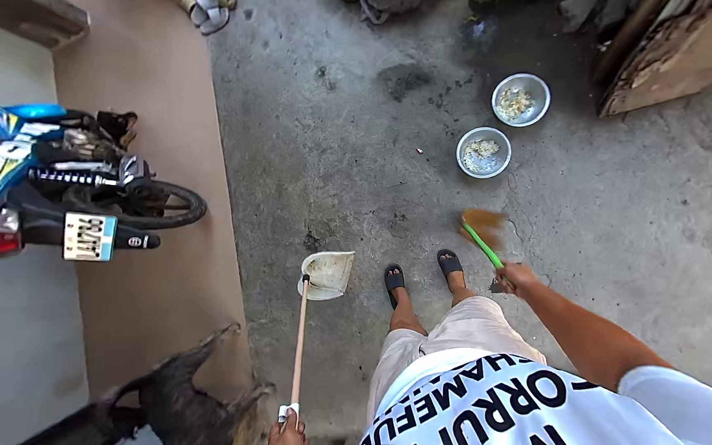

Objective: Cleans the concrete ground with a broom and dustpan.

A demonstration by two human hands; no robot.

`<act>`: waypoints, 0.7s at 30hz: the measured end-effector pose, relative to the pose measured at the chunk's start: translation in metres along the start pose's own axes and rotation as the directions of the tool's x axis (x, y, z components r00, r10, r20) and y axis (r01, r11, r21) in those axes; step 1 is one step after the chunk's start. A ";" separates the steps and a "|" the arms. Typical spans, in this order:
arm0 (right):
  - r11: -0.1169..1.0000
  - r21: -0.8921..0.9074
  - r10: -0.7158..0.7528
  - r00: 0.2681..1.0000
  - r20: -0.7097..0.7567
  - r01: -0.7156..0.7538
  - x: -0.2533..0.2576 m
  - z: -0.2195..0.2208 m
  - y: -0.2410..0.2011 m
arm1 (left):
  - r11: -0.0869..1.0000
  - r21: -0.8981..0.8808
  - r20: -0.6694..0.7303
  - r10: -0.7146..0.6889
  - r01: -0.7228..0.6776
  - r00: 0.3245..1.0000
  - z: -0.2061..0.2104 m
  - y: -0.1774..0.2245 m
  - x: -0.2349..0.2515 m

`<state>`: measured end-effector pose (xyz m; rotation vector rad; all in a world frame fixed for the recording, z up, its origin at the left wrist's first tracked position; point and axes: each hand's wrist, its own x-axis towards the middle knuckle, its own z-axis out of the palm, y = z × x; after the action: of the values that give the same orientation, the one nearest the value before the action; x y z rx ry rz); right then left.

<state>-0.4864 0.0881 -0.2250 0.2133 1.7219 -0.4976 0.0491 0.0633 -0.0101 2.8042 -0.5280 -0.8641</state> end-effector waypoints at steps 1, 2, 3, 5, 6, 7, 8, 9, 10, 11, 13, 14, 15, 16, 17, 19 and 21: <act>0.994 -0.084 -0.062 0.997 0.044 0.065 0.002 0.010 -0.034 | 0.998 -0.067 -0.013 -0.016 0.015 1.000 -0.002 -0.008 -0.013; 0.980 -0.155 -0.115 0.991 0.066 0.124 0.003 0.020 -0.062 | 0.990 -0.141 -0.024 -0.033 0.029 0.999 -0.003 -0.016 -0.025; 0.959 -0.220 -0.169 0.983 0.070 0.181 0.005 0.033 -0.081 | 0.975 -0.221 -0.041 -0.049 0.038 0.998 -0.004 -0.023 -0.036; 0.869 -0.386 -0.298 0.951 0.088 0.308 0.003 0.060 -0.084 | 0.931 -0.361 -0.075 -0.092 0.059 0.993 -0.009 -0.033 -0.057; 0.797 -0.479 -0.347 0.928 0.135 0.367 -0.003 0.071 -0.075 | 0.907 -0.414 -0.076 -0.112 0.070 0.991 -0.011 -0.037 -0.065; 0.716 -0.555 -0.376 0.904 0.204 0.423 -0.012 0.079 -0.062 | 0.880 -0.468 -0.071 -0.125 0.078 0.990 -0.013 -0.041 -0.071; 0.624 -0.625 -0.368 0.882 0.294 0.469 -0.024 0.087 -0.046 | 0.849 -0.522 -0.062 -0.136 0.084 0.989 -0.015 -0.046 -0.076; 0.518 -0.687 -0.313 0.861 0.401 0.509 -0.039 0.094 -0.031 | 0.815 -0.572 -0.056 -0.147 0.089 0.988 -0.016 -0.049 -0.081; 0.406 -0.722 -0.220 0.827 0.518 0.560 -0.049 0.103 -0.016 | 0.784 -0.613 -0.049 -0.159 0.096 0.986 -0.018 -0.052 -0.084; 0.290 -0.729 -0.102 0.777 0.621 0.620 -0.055 0.113 -0.001 | 0.756 -0.646 -0.051 -0.181 0.105 0.982 -0.019 -0.051 -0.089; 0.113 -0.675 0.157 0.658 0.737 0.729 -0.053 0.141 0.031 | 0.705 -0.700 -0.071 -0.220 0.108 0.973 -0.020 -0.048 -0.096; 0.052 -0.654 0.278 0.619 0.735 0.754 -0.050 0.157 0.046 | 0.685 -0.720 -0.071 -0.237 0.115 0.969 -0.020 -0.049 -0.097; -0.004 -0.647 0.378 0.600 0.704 0.762 -0.045 0.172 0.060 | 0.668 -0.733 -0.058 -0.249 0.128 0.967 -0.020 -0.054 -0.096; -0.057 -0.644 0.448 0.596 0.666 0.763 -0.041 0.184 0.072 | 0.652 -0.745 -0.042 -0.254 0.139 0.966 -0.021 -0.060 -0.096; -0.114 -0.631 0.481 0.599 0.640 0.767 -0.037 0.192 0.078 | 0.636 -0.757 -0.027 -0.260 0.150 0.965 -0.021 -0.066 -0.095; -0.193 -0.656 0.452 0.660 0.600 0.729 -0.028 0.193 0.068 | 0.615 -0.769 -0.018 -0.290 0.171 0.957 -0.023 -0.076 -0.096; -0.121 -0.782 0.304 0.773 0.557 0.611 -0.002 0.170 0.028 | 0.591 -0.782 -0.014 -0.333 0.198 0.943 -0.024 -0.089 -0.097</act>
<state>-0.3233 0.0384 -0.2529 -1.2972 0.9555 0.7197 0.0136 0.1830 0.0370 2.1046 0.2800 -0.6687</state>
